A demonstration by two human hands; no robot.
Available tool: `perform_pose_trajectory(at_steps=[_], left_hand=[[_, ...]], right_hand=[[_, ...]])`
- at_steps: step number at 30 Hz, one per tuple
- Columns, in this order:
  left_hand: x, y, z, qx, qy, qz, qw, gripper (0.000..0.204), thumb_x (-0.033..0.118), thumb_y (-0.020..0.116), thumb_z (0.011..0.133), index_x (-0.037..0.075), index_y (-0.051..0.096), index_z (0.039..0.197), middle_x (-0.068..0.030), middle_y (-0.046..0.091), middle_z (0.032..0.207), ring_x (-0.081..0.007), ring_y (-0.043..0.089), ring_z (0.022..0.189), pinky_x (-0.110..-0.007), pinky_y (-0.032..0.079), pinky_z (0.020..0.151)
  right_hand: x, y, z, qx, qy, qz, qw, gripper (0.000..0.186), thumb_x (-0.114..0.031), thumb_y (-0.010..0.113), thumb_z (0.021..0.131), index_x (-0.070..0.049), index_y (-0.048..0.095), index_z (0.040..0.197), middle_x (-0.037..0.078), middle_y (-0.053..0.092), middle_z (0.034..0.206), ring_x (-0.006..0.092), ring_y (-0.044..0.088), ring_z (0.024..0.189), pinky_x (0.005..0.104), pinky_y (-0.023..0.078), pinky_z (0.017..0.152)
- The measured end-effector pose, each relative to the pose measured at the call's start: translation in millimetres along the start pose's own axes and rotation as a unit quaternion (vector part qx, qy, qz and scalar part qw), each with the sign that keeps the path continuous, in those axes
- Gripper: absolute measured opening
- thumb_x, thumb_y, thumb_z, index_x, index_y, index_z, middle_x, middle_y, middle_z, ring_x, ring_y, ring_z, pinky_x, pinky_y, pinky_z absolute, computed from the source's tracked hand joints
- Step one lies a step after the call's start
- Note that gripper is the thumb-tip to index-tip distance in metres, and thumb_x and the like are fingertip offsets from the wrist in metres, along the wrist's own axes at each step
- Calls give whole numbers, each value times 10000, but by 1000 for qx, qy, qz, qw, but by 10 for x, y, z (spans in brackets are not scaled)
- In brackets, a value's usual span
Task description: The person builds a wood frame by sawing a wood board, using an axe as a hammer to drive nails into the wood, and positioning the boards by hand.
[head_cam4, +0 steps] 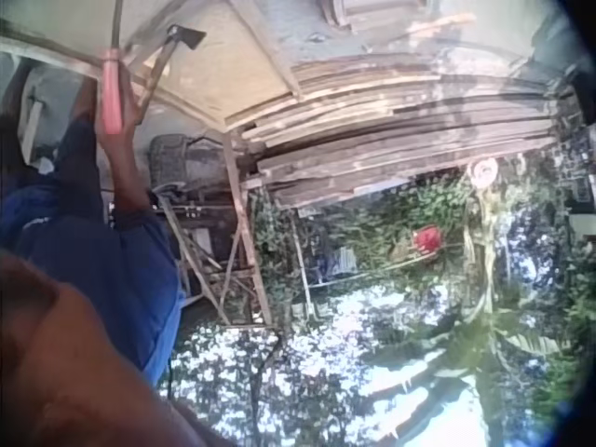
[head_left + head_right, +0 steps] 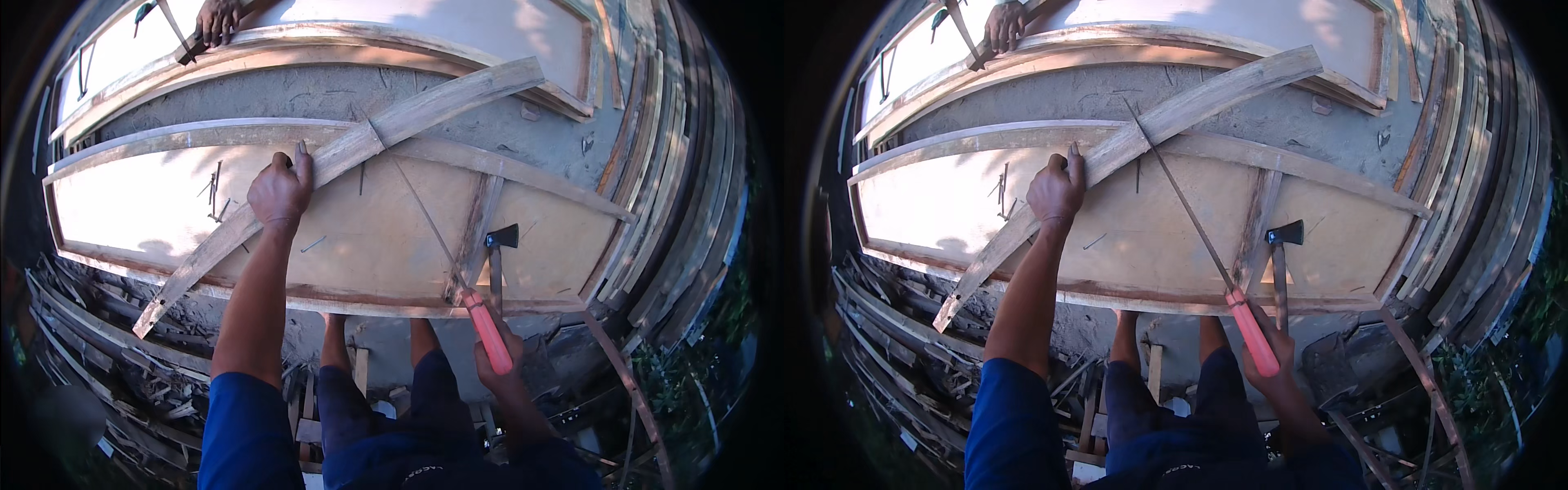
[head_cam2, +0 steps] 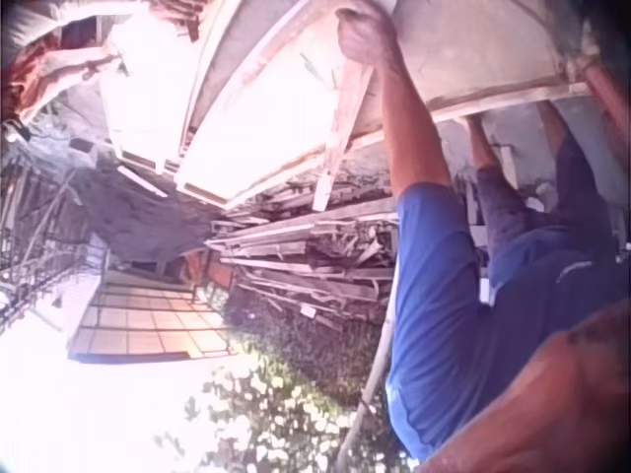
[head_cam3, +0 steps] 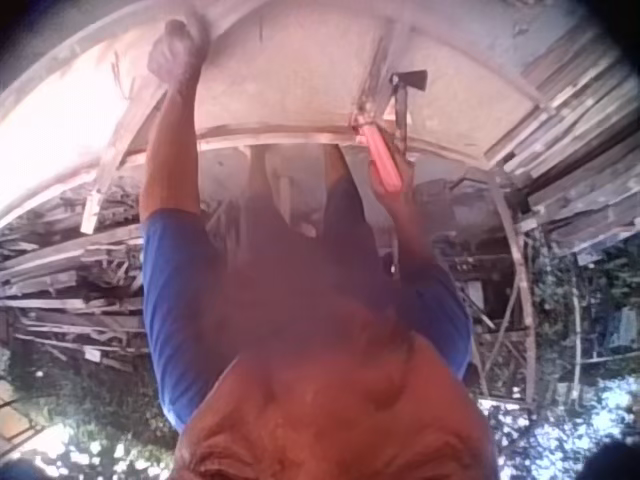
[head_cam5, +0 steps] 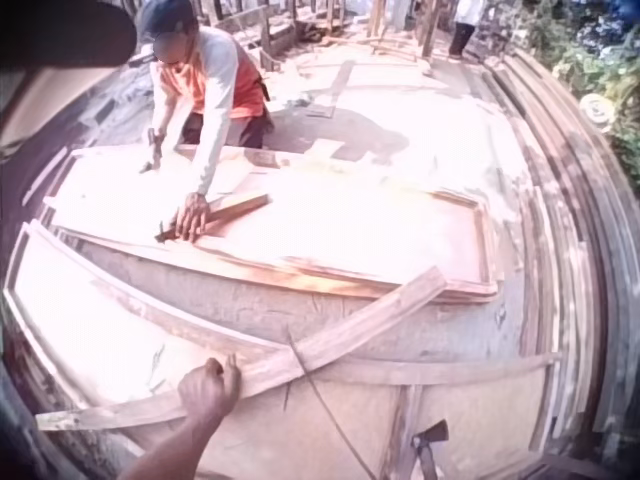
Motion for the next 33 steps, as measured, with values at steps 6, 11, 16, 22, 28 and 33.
perform_pose_trajectory(at_steps=[6, 11, 16, 22, 28, 33], left_hand=[[89, -55, 77, 15, 15, -5, 1000, 612, 618, 439, 987, 83, 722, 895, -208, 736, 810, -411, 722, 789, -518, 541, 705], [-71, 25, 35, 10, 7, 0, 1000, 618, 623, 439, 985, 82, 725, 897, -210, 732, 798, -413, 722, 794, -522, 544, 712], [-59, -59, 11, 8, 0, -3, 1000, 612, 621, 446, 984, 82, 726, 904, -200, 735, 799, -412, 721, 773, -515, 548, 701], [79, -63, 107, 14, 19, -10, 1000, 615, 622, 451, 980, 75, 728, 920, -204, 737, 807, -412, 725, 783, -511, 551, 706], [-64, -10, 20, 3, 1, -6, 1000, 625, 631, 438, 982, 80, 731, 935, -215, 739, 820, -418, 725, 812, -514, 548, 729], [-11, 4, 4, -8, 2, -7, 1000, 620, 625, 434, 986, 83, 728, 933, -214, 738, 817, -410, 727, 811, -512, 546, 724]], right_hand=[[-239, 627, 1814, 54, -38, 126, 990, 586, 48, 606, 829, -16, 569, 1411, 222, 722, 980, 241, 735, 800, 318, 550, 756], [-299, 580, 1450, 31, -13, 118, 992, 617, 62, 614, 829, -13, 541, 1437, 233, 727, 1080, 295, 756, 894, 333, 560, 810], [-56, 20, -82, 47, 1, 48, 998, 536, 62, 561, 867, 17, 580, 1401, 179, 723, 1122, 180, 698, 909, 331, 549, 821], [-244, 641, 1699, 94, -76, 111, 986, 589, 39, 594, 829, -36, 572, 1413, 204, 716, 916, 239, 704, 717, 316, 542, 704], [-155, 499, 1120, 39, -25, 110, 993, 630, 52, 606, 827, -28, 534, 1447, 213, 724, 1106, 263, 755, 908, 332, 558, 818], [106, 65, -59, 5, 45, 74, 996, 542, 82, 518, 882, 47, 542, 1423, 211, 696, 1261, 245, 688, 1176, 353, 515, 1019]])
Point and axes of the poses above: each hand's wrist, its own z-axis towards the middle knuckle, its own y-axis out of the palm, x = y × z, the point moved 8 cm from there along z, towards the middle knuckle
